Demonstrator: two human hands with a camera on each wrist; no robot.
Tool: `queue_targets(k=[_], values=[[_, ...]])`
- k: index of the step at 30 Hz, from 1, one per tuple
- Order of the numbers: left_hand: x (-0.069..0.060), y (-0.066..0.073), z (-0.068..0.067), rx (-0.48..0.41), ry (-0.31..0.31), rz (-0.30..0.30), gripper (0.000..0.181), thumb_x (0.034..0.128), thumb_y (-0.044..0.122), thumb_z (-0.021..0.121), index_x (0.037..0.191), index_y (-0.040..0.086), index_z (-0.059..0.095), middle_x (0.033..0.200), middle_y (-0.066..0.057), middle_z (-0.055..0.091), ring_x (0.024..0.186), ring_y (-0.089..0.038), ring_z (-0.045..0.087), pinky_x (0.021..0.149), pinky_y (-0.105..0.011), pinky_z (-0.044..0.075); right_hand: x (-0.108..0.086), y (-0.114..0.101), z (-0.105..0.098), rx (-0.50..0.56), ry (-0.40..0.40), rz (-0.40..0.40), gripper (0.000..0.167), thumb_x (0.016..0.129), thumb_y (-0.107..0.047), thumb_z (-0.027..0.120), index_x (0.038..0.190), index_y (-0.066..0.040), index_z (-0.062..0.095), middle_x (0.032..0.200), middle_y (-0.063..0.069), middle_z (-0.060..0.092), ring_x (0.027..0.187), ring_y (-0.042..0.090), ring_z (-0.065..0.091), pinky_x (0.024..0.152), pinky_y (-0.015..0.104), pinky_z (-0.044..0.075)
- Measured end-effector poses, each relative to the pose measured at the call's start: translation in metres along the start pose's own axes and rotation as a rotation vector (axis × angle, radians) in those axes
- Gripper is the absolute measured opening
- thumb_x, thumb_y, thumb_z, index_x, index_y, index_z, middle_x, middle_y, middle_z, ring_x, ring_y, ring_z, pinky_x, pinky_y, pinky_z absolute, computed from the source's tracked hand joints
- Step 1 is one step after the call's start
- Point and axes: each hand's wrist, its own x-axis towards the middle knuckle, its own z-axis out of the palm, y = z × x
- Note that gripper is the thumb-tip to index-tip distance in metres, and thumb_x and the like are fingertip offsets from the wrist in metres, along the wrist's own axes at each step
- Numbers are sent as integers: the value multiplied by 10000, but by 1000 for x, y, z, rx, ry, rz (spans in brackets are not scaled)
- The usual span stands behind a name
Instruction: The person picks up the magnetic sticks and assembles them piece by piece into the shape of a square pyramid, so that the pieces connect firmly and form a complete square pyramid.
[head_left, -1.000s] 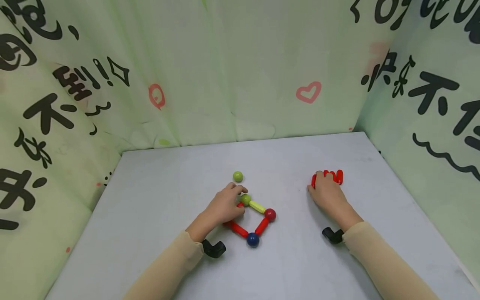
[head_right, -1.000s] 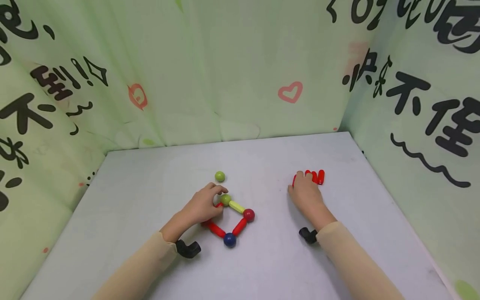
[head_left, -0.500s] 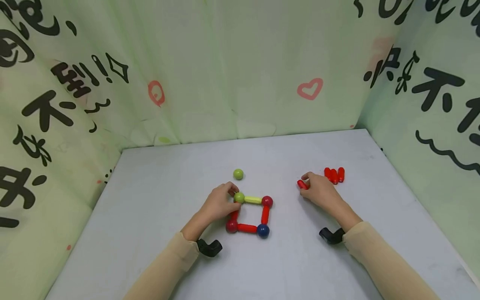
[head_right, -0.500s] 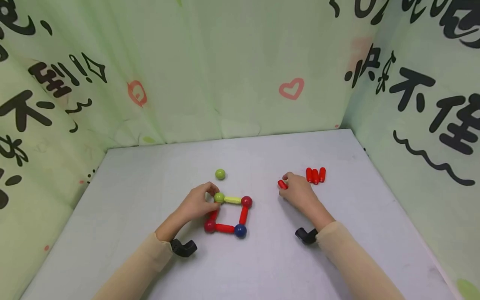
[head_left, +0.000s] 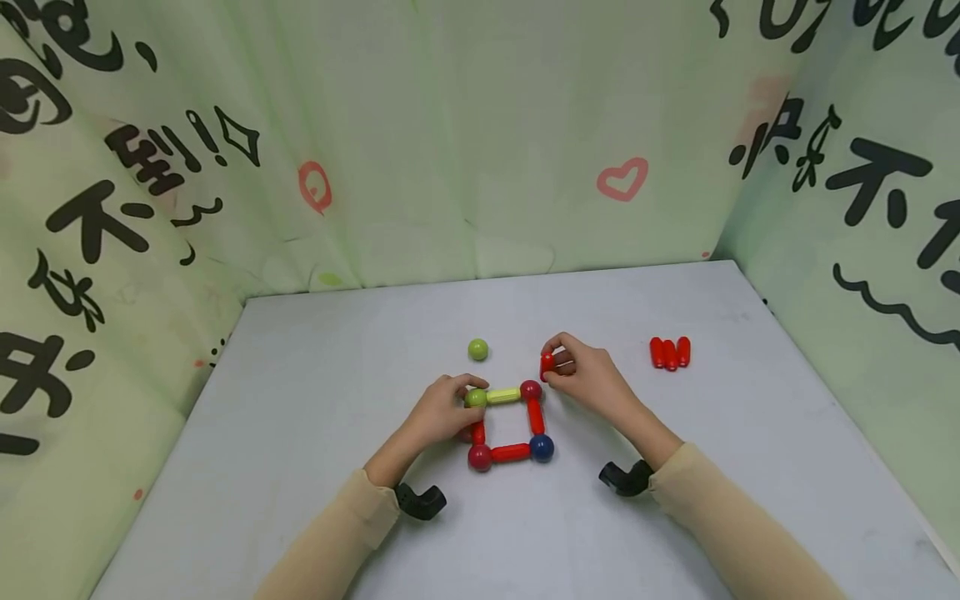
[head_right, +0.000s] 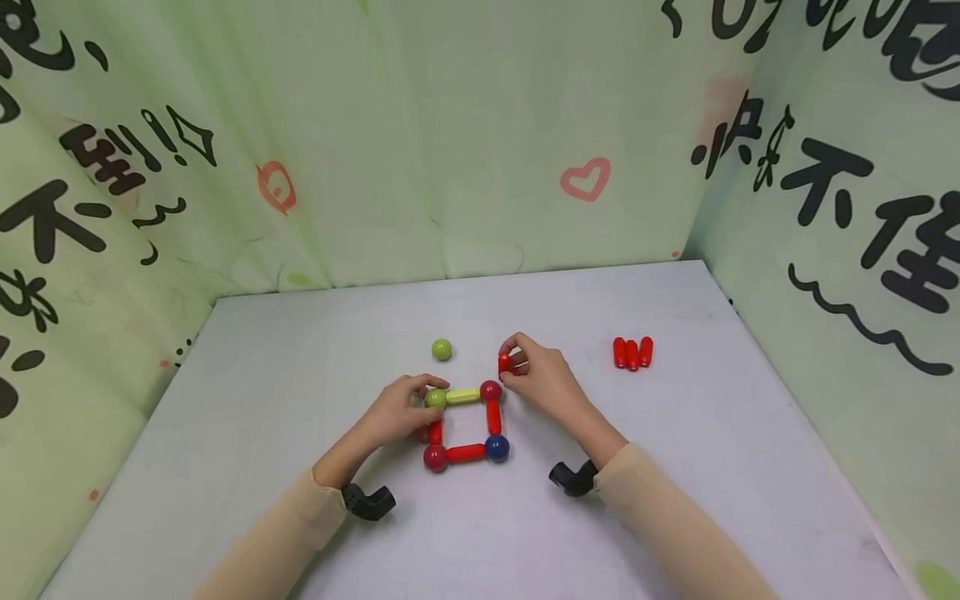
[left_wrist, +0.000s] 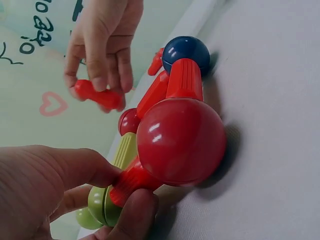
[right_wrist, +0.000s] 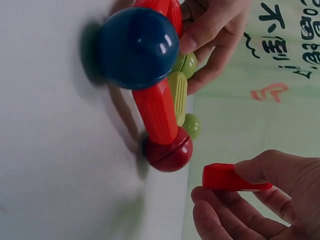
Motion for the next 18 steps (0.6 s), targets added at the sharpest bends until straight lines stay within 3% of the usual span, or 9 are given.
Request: queue_targets(k=[7,11,18], values=[[1,-2,2,-50,-34,-10,311,948,193,719,1258,207,699,1175,-135,590,874,-206,582,656,-272,500,3,-15,11,34,-63,7,276,965,-101,698,1228,-114,616,1195,162,723,1098,331,718,897,457,602],[1,-1,1,-51,-47,1,312,955,186,711,1267,210,712,1197,-141,583,927,-217,564,646,-271,503,3,-14,16,7,-95,8,258,963,-93,693,1212,-115,629,1187,148,722,1110,330,711,913,453,596],[2,1,0,-48,-53,7,310,959,155,697,1265,191,724,1198,-160,574,869,-213,568,615,-267,494,4,-8,22,-37,-123,-37,259,954,-75,712,1202,-72,636,1175,150,730,1105,337,711,930,450,590]])
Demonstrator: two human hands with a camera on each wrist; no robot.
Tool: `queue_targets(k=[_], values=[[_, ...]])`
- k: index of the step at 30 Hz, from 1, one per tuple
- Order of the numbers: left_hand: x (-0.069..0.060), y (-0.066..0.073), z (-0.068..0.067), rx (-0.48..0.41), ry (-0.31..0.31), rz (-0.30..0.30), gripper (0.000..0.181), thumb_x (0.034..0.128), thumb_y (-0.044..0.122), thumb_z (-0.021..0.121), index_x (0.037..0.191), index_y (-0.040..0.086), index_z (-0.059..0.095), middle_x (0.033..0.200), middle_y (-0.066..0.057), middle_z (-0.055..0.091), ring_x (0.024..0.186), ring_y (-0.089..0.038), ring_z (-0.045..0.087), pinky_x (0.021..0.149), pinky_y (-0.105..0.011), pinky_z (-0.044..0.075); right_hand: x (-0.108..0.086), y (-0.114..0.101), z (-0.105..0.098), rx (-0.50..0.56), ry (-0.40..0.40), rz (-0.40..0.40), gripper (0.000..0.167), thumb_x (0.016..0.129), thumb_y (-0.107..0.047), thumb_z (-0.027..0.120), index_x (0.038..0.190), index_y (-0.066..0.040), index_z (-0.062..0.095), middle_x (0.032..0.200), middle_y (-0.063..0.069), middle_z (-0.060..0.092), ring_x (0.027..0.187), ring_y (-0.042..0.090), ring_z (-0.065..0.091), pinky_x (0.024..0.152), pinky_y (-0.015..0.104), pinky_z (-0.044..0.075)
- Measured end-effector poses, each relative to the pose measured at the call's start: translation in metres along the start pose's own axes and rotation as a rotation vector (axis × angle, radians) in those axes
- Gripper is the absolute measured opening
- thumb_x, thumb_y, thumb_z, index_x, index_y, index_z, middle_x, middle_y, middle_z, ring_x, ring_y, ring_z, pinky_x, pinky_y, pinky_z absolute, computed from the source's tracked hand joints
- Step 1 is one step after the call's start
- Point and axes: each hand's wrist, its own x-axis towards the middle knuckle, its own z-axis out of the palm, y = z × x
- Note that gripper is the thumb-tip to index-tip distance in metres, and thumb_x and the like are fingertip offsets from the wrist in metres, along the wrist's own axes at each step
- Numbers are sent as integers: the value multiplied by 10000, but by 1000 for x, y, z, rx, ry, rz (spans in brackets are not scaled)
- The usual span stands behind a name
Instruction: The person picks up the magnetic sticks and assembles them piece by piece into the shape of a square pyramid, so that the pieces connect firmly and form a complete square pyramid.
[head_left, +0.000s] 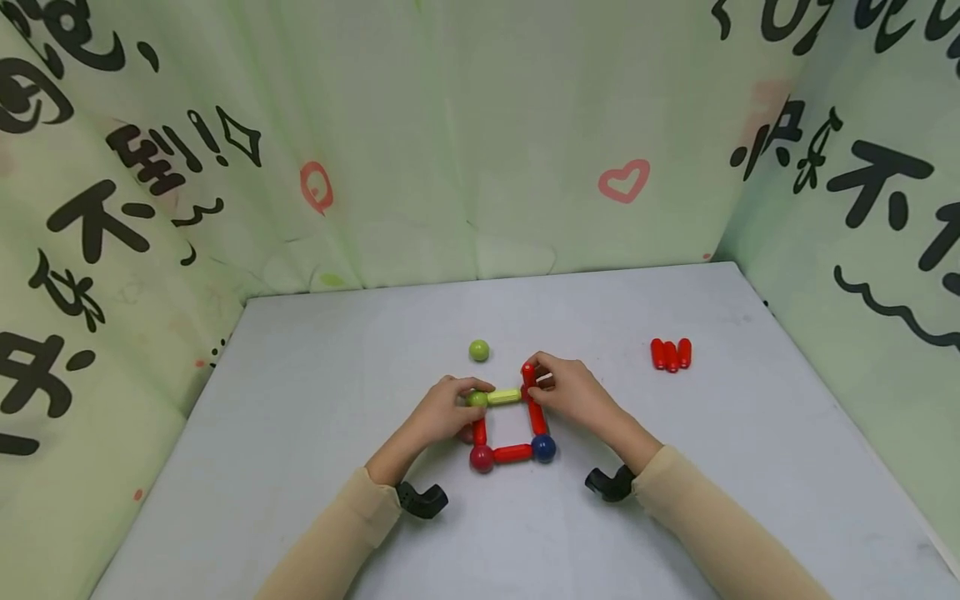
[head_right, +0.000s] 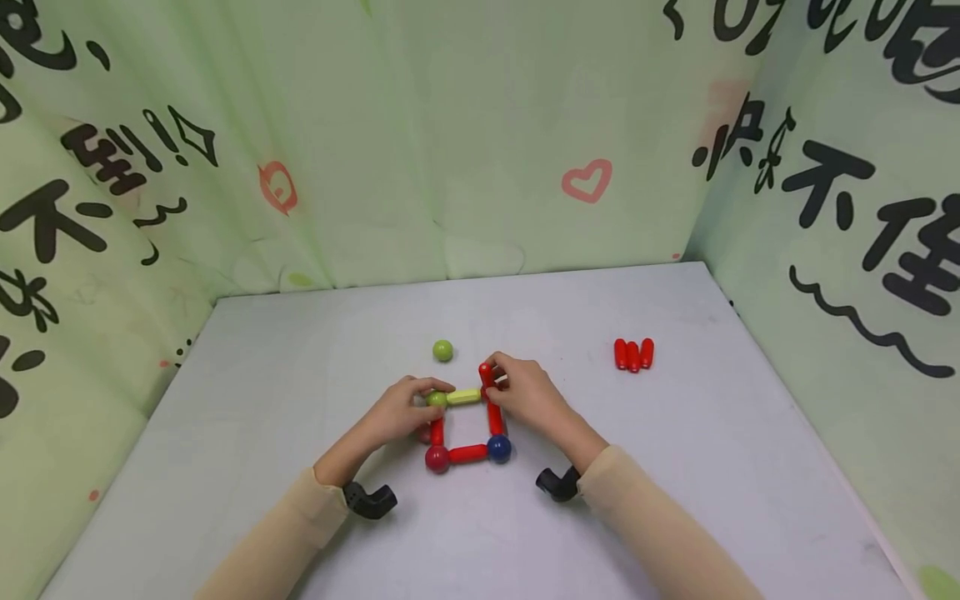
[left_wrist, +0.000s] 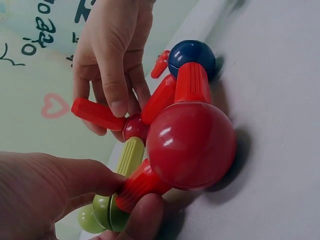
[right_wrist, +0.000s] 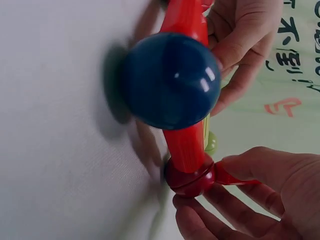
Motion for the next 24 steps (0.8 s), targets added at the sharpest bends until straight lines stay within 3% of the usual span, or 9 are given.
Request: queue_targets(k=[8,11,18,24], values=[[0,0,0,-9,10,-5,288,962,145,697,1248,172,718,1217,-186,567,578,-149,576,602,-257,513,-2,3,3,-3,31,-37,240,949,-64,717,1176,-63,641,1138,135,733,1081,326,724,916,452,594],[0,1,0,-12,11,-4,282,962,140,697,1243,163,716,1234,-199,565,558,-137,569,597,-250,515,-3,4,4,7,39,-28,245,950,-64,717,1181,-55,638,1152,140,730,1087,324,725,913,445,596],[-1,4,-1,32,9,-19,280,953,149,700,1233,160,719,1208,-181,570,652,-167,591,608,-257,521,-3,4,5,14,39,-13,277,950,-79,725,1207,-42,630,1182,154,721,1093,323,724,903,431,600],[4,17,1,236,43,10,300,935,232,712,1216,127,715,1152,-139,578,849,-209,583,681,-298,513,-7,9,-4,19,-15,-3,440,987,-177,697,1390,-67,560,1268,152,693,1168,335,692,958,458,577]])
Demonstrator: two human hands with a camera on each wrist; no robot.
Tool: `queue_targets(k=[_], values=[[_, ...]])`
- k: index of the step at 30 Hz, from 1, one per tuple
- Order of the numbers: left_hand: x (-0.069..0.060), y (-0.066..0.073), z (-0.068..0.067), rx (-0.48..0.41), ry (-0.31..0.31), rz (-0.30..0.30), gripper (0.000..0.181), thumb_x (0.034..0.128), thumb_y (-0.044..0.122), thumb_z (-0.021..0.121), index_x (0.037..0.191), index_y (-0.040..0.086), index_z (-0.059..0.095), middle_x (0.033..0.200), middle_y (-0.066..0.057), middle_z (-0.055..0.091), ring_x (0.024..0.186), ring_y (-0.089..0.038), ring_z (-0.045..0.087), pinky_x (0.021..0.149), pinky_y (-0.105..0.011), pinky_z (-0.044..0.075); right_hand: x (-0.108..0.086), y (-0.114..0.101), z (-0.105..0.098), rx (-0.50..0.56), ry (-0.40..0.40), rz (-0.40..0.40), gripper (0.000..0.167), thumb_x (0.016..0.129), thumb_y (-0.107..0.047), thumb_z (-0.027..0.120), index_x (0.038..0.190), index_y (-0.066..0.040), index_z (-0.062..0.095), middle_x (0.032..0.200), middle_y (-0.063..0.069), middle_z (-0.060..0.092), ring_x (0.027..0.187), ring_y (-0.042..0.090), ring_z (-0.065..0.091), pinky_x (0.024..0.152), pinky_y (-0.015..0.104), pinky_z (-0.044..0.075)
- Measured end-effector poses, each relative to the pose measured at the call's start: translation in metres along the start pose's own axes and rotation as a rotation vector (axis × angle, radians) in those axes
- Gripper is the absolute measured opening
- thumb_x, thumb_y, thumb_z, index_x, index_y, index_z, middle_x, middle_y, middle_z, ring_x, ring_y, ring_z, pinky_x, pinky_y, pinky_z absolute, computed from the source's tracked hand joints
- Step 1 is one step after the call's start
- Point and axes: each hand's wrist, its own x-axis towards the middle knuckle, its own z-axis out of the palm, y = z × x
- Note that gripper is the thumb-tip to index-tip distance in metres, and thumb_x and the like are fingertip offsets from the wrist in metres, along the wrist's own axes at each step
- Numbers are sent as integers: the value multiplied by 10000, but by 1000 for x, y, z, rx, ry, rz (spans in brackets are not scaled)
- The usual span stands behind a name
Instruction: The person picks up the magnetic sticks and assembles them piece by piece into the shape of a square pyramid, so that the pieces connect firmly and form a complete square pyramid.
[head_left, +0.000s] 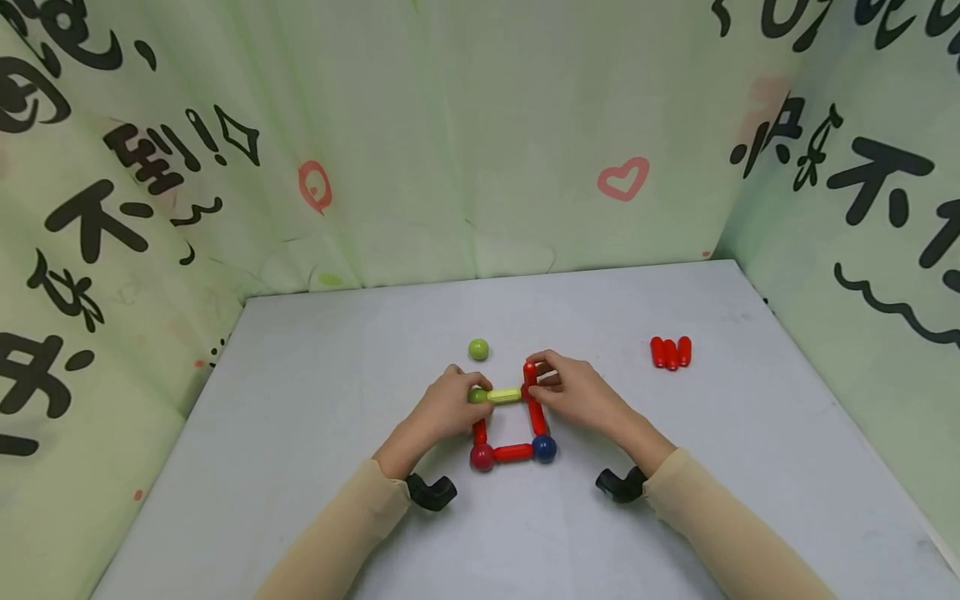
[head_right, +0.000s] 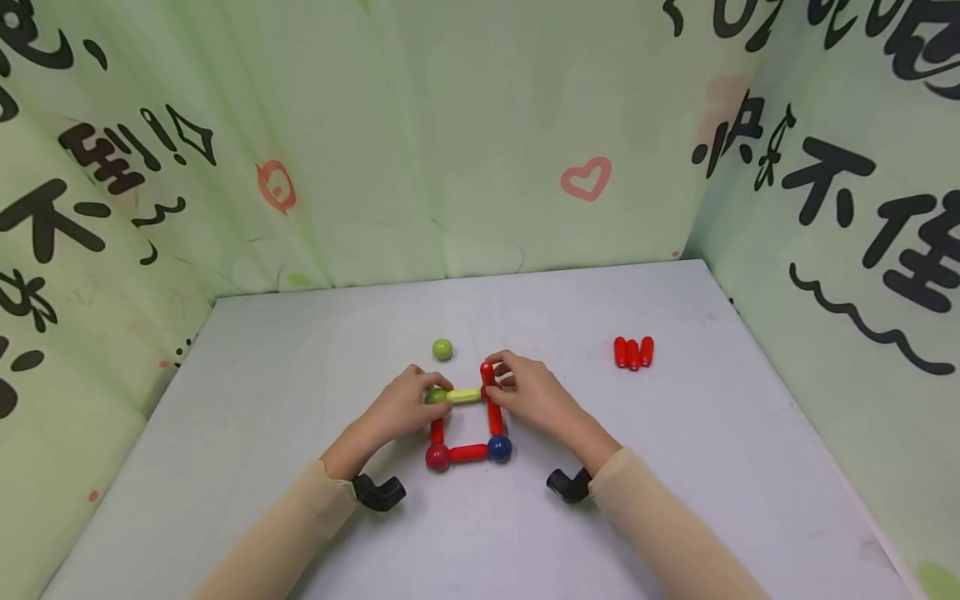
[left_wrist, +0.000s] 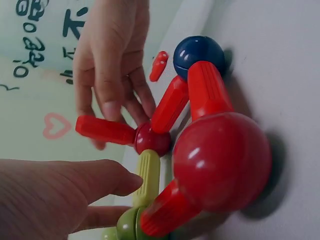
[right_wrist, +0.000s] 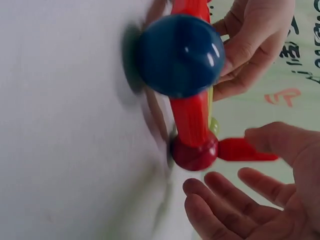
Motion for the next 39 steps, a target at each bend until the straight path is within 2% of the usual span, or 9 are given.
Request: queue_targets(k=[5,9,14,18,21,24,29,35,39], values=[[6,12,2,73,64,90,327,964,220,698,1262,88,669,1255,-130,607,1092,-257,564,890,-382,533,-5,14,-22,-39,55,11,441,1063,-217,562,1468,-50,510,1285,194,675,1140,340,668,955,484,573],[12,19,2,15,7,173,354,990,148,675,1330,61,626,1288,-109,639,1169,-258,613,964,-394,557,-10,30,-43,-153,170,92,422,1080,-188,485,1442,23,529,1327,274,620,1165,416,617,974,546,547],[17,25,6,76,-42,172,392,987,149,686,1365,87,605,1218,-63,697,1015,-193,655,845,-298,562,-17,50,-62,-412,228,196,494,1068,-179,450,1423,164,467,1434,409,456,1341,586,413,1085,677,391],[15,26,9,162,0,150,348,966,144,713,1304,94,647,1118,-48,727,912,-180,642,790,-289,548,-21,59,-64,-571,181,285,562,1065,-207,440,1404,238,387,1439,486,366,1400,644,265,1111,713,297],[13,25,9,165,31,126,386,942,137,737,1313,100,638,1059,-48,723,844,-183,634,739,-291,546,-22,62,-62,-622,166,307,576,1063,-219,448,1393,248,381,1409,495,379,1412,640,243,1155,697,228],[13,21,7,143,53,104,487,913,132,755,1373,114,595,1013,-41,695,778,-181,607,669,-277,519,-23,63,-60,-638,189,288,535,1057,-210,458,1379,216,437,1382,447,448,1395,618,300,1176,689,185],[12,12,5,73,56,57,557,885,117,756,1403,123,552,913,-19,639,723,-178,579,594,-270,479,-21,64,-60,-582,240,235,411,1041,-153,503,1312,150,562,1314,400,535,1251,597,475,1080,709,327],[7,1,5,-18,13,36,331,893,134,751,1184,111,596,786,-18,619,634,-148,567,541,-254,477,-20,64,-58,-529,303,220,262,972,-125,639,1188,22,657,1154,291,653,1154,577,514,1080,709,270],[4,-4,4,-105,-12,11,192,950,163,725,1104,118,618,764,-25,620,562,-136,597,535,-256,503,-19,62,-55,-503,307,198,161,951,-168,681,1057,-45,678,969,198,668,1013,506,547,944,649,351]])
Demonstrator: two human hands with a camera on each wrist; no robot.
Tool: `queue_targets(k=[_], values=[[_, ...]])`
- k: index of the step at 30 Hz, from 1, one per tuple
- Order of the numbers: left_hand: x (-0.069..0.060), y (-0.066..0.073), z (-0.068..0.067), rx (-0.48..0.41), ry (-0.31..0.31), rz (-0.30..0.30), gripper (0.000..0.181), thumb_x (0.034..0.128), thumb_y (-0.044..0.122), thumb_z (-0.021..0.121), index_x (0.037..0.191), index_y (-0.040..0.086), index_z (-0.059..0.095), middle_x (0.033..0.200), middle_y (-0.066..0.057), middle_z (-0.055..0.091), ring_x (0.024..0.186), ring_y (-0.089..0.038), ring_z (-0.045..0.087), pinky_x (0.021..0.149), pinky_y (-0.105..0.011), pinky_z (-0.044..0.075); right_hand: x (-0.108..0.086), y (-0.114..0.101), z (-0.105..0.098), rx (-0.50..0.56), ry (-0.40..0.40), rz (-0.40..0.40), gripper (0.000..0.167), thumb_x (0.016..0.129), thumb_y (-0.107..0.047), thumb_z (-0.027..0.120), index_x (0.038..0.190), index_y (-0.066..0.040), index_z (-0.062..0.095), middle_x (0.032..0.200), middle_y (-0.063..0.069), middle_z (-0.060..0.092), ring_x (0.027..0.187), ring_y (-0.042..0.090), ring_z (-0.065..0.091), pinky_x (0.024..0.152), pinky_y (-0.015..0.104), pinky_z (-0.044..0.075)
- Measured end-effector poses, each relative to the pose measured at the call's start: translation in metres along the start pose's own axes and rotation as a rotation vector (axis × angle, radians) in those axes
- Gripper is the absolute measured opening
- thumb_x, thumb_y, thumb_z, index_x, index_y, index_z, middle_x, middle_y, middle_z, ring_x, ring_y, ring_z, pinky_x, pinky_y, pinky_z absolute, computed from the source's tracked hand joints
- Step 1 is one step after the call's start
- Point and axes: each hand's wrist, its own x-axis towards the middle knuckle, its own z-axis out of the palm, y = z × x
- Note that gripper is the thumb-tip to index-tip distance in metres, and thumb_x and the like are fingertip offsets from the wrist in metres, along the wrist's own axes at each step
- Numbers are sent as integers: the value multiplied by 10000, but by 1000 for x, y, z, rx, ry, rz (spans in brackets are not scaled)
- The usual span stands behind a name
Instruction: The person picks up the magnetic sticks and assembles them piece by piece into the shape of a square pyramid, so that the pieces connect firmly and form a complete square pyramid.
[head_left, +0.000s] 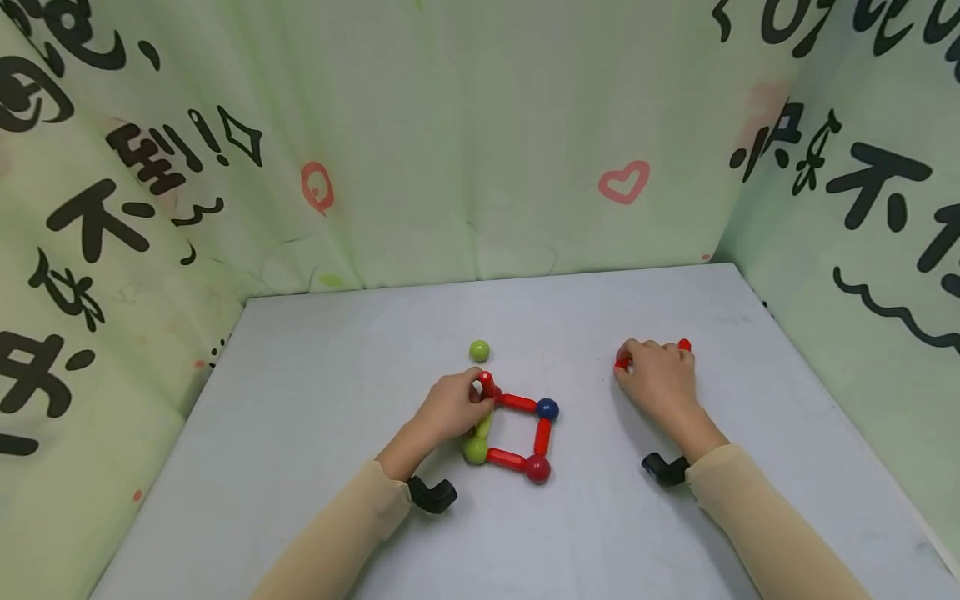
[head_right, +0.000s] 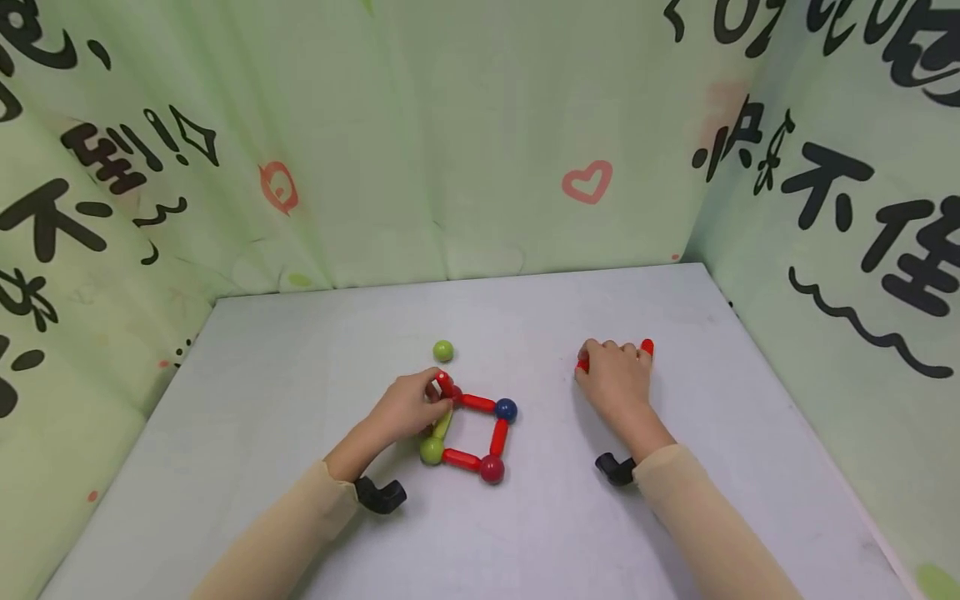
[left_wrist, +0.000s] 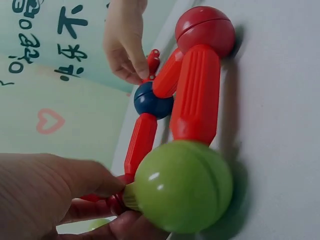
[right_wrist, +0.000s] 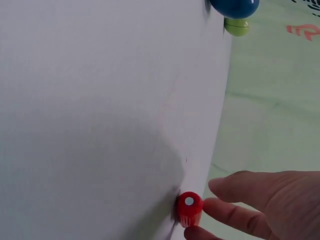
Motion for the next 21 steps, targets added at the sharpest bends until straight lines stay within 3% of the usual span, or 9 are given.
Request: queue_targets(k=[5,9,12,16,21], values=[[-2,0,-3,6,1,-12,166,965,193,735,1090,124,649,819,-48,640,574,-155,626,552,-275,515,3,-4,7,26,-4,-65,125,920,-152,746,984,-57,696,850,112,671,866,384,585,794,528,409],[-1,1,-6,104,37,50,256,931,213,779,1152,115,692,1051,-87,664,775,-174,615,680,-299,519,4,-10,10,124,-67,-60,202,904,-93,758,1069,-18,669,927,148,705,848,329,630,806,493,508],[1,-1,-7,110,47,116,323,919,176,791,1227,124,705,1190,-82,653,883,-181,586,751,-304,521,2,-18,10,225,-112,-37,293,924,-97,736,1188,6,664,1068,195,702,928,332,669,824,472,577],[4,-4,-8,42,3,152,255,930,110,771,1181,136,735,1082,-15,712,827,-157,597,689,-267,517,-2,-31,8,369,-146,-59,326,955,-129,722,1257,-15,673,1175,188,702,1030,339,700,869,447,601],[5,-6,-9,-2,-32,122,173,937,124,766,1108,148,746,981,23,708,793,-146,584,658,-244,498,-10,-49,0,530,-222,-105,255,960,-132,719,1196,-92,632,1144,152,743,1053,338,725,877,459,602]])
